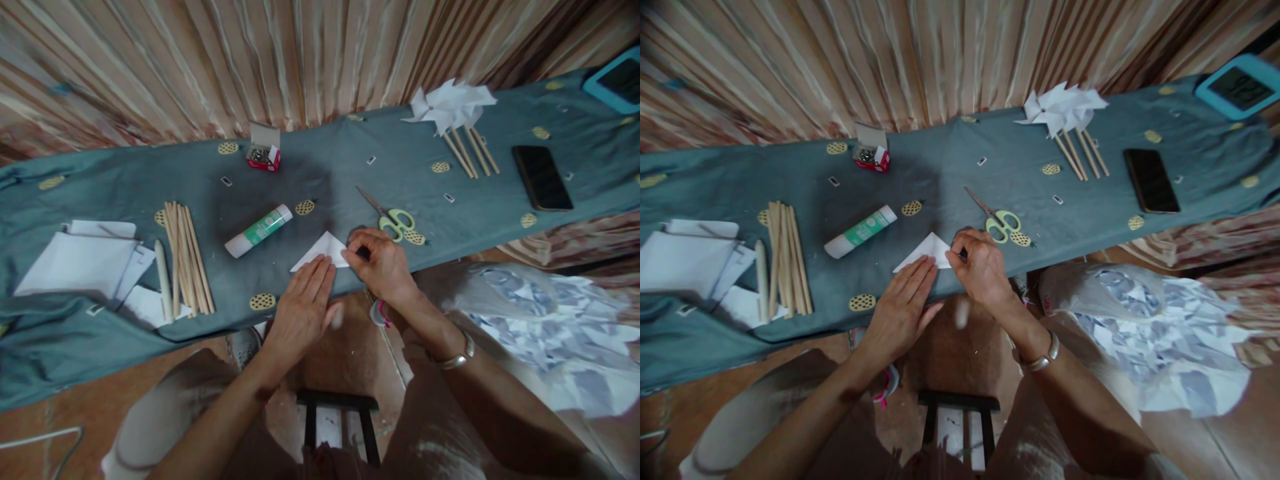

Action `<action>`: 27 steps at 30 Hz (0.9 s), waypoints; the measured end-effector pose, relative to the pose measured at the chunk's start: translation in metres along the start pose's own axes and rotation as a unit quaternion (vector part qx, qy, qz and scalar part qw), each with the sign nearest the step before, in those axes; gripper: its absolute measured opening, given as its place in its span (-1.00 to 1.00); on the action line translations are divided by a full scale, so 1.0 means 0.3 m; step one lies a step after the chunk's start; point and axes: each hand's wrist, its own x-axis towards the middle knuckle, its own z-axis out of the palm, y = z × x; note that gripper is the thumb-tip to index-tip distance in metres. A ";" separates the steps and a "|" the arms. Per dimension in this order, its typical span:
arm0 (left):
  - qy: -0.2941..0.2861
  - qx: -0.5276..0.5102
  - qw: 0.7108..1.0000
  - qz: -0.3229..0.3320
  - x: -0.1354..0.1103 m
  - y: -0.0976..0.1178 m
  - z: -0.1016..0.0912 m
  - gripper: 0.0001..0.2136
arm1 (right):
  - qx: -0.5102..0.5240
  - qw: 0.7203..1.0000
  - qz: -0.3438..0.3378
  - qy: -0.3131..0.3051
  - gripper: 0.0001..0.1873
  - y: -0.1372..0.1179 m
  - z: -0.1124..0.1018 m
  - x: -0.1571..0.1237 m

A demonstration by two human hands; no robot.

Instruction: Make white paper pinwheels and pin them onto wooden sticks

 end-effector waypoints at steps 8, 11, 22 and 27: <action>-0.004 -0.008 1.000 -0.011 0.005 -0.002 -0.005 -0.52 | -0.020 0.999 -0.034 0.013 -0.92 0.000 -0.001 -0.024; -0.007 -0.005 1.000 -0.016 0.004 -0.002 -0.006 -0.53 | -0.022 0.998 -0.050 0.023 -0.88 -0.001 0.002 -0.040; -0.003 0.004 1.000 -0.014 -0.008 -0.030 -0.028 -0.58 | -0.004 0.999 -0.036 0.028 -0.72 0.015 0.007 -0.072; 0.016 0.018 0.999 -0.026 -0.042 -0.066 -0.060 -0.62 | 0.013 0.999 -0.021 0.031 -0.76 0.041 -0.016 -0.085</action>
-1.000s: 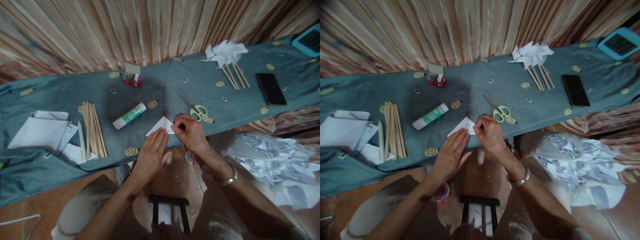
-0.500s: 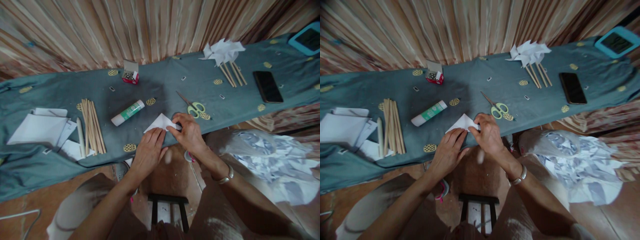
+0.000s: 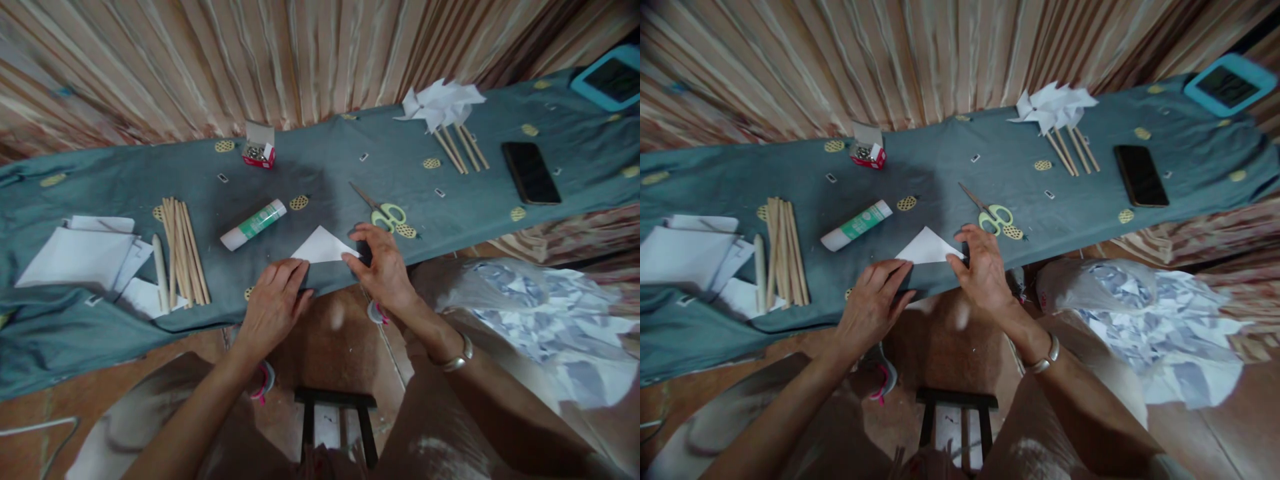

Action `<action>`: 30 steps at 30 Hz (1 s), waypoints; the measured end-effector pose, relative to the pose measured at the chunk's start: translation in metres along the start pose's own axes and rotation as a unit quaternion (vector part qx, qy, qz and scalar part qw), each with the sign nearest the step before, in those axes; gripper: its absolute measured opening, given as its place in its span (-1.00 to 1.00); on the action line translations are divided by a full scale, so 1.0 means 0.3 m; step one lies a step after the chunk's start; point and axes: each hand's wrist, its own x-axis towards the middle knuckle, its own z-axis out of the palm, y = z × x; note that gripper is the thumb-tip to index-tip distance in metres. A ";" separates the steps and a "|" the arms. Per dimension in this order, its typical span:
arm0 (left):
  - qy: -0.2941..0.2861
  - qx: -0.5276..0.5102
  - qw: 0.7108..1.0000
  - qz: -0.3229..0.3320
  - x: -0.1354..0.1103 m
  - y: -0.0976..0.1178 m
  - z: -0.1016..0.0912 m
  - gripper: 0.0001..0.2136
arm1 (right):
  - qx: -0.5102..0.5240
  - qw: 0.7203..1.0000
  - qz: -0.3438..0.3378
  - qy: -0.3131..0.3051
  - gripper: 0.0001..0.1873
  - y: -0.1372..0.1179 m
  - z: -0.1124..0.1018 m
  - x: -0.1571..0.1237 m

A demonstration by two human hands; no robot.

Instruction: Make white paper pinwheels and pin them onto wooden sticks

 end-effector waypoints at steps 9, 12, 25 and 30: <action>0.004 0.025 1.000 -0.016 -0.030 -0.016 -0.036 -0.66 | 0.013 1.000 -0.015 -0.015 -0.78 0.033 -0.030 -0.009; 0.007 0.025 0.999 -0.019 -0.035 -0.016 -0.035 -0.66 | 0.013 1.000 -0.021 -0.017 -0.73 0.041 -0.037 -0.012; 0.026 0.009 0.999 -0.025 -0.064 -0.018 -0.015 -0.58 | 0.054 0.998 -0.011 -0.025 -0.94 0.006 -0.003 0.023; 0.067 -0.013 0.997 -0.021 -0.045 -0.019 -0.035 -0.48 | 0.099 0.994 0.038 -0.027 -0.93 -0.052 -0.025 0.025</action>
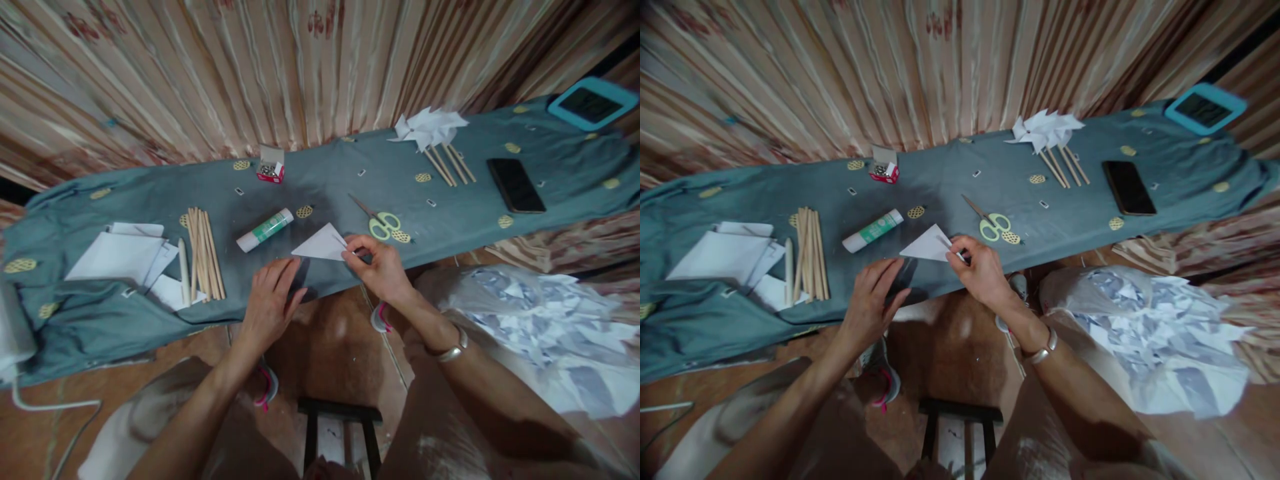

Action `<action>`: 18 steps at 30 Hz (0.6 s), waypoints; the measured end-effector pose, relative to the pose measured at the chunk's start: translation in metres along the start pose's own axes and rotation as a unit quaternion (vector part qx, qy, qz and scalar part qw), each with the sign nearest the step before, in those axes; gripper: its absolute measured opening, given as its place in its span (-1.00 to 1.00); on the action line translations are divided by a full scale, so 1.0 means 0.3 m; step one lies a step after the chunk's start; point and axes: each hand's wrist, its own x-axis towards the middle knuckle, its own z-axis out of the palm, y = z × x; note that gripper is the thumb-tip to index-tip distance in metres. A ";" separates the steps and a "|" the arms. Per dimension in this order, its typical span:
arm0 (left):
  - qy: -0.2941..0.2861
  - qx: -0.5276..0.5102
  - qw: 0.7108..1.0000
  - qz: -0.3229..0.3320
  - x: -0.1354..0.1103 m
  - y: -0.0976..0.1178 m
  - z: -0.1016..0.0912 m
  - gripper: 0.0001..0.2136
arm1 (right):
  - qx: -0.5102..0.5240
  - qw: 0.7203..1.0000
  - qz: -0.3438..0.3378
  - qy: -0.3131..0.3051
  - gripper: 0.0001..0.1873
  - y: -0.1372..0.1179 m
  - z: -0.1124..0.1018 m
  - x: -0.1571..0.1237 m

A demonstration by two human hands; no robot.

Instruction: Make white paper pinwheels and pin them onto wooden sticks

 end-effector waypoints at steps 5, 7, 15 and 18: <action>0.045 -0.009 0.999 0.010 0.064 0.026 -0.025 -0.38 | -0.078 0.990 -0.115 -0.035 -0.86 -0.076 -0.013 -0.026; 0.047 -0.001 0.999 0.025 0.084 0.039 -0.028 -0.42 | -0.096 0.980 -0.164 -0.059 -0.82 -0.089 -0.002 -0.037; 0.005 0.038 0.998 0.047 0.099 0.049 -0.026 -0.72 | -0.108 0.970 -0.200 -0.082 -0.66 -0.075 0.010 -0.063; 0.012 0.052 0.997 0.062 0.097 0.033 -0.025 -0.81 | -0.098 0.975 -0.181 -0.086 -0.59 -0.056 -0.013 -0.072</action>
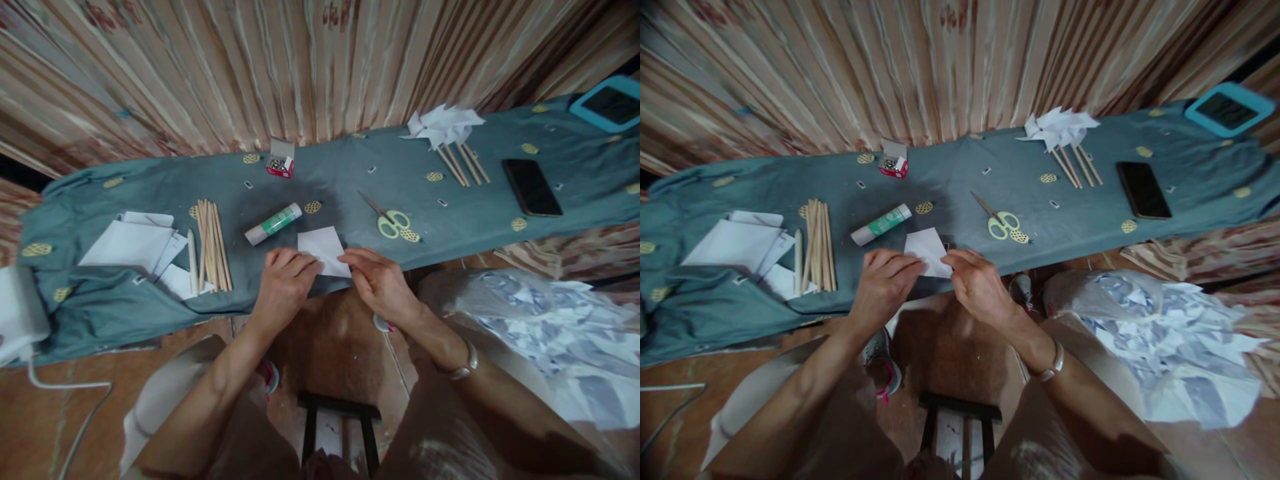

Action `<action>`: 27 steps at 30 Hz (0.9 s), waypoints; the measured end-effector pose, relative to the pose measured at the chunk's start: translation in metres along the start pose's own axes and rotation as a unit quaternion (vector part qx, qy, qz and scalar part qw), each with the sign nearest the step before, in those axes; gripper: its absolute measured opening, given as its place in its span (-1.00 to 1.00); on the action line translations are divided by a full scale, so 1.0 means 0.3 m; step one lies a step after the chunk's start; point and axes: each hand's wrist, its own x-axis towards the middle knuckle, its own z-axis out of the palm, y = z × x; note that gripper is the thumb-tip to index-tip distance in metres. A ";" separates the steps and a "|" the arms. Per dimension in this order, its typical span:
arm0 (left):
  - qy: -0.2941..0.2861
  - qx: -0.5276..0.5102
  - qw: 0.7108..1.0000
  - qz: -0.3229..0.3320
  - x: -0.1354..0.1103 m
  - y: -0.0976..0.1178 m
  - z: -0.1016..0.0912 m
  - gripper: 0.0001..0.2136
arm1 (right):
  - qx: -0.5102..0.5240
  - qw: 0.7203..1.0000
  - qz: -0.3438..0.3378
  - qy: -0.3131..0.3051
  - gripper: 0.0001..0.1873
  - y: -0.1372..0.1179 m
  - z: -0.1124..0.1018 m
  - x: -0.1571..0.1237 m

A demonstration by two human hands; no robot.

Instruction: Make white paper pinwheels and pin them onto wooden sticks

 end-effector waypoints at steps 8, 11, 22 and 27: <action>-0.007 -0.042 0.999 0.017 -0.047 -0.013 0.019 -0.83 | -0.032 0.999 -0.029 -0.027 -0.54 0.025 -0.018 -0.015; -0.016 -0.072 0.997 0.013 -0.065 -0.009 0.021 -0.82 | -0.049 0.997 -0.037 -0.036 -0.68 0.033 -0.018 -0.008; 0.000 -0.158 0.983 -0.088 -0.092 -0.017 0.025 -0.86 | 0.138 0.985 0.075 -0.068 -0.85 0.078 0.006 0.055; -0.017 -0.167 0.976 -0.136 -0.089 -0.025 0.029 -0.85 | 0.124 0.980 0.143 -0.061 -0.85 0.080 0.031 0.083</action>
